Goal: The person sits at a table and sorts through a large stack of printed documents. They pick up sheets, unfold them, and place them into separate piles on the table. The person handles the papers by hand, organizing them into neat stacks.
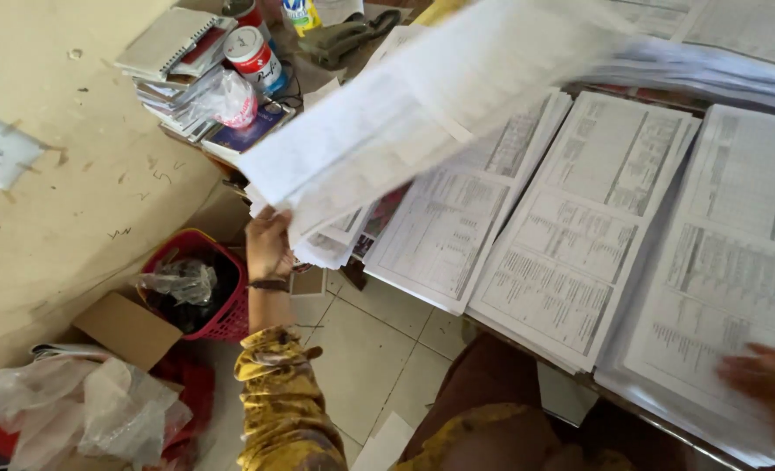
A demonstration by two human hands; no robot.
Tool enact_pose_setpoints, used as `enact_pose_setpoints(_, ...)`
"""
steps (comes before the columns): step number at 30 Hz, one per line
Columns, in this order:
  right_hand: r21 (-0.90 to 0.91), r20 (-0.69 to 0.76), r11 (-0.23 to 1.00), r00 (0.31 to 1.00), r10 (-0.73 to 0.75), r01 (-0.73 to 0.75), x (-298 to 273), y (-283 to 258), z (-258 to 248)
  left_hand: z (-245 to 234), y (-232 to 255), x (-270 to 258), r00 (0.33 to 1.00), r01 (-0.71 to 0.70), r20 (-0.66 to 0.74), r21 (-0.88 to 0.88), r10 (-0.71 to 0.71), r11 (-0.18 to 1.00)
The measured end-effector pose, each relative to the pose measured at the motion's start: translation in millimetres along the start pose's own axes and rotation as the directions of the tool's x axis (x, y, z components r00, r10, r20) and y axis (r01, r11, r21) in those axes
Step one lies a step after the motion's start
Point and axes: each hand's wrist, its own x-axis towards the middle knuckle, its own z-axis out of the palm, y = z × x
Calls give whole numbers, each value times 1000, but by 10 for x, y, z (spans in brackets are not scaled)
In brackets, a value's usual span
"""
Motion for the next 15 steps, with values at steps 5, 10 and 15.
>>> enact_pose_setpoints(5,-59,-197,992,973,-120,111,-360,-163,143,-230,-167,458,969,-88,-207,210,133,974)
enact_pose_setpoints(10,-107,-326,993,945,7,-44,-950,-1181,579,-613,-488,806,955,-117,-135,645,264,755)
enact_pose_setpoints(15,4,-342,991,931,-128,137,-785,-904,548,-1069,-881,1138,919,-185,-228,468,320,864)
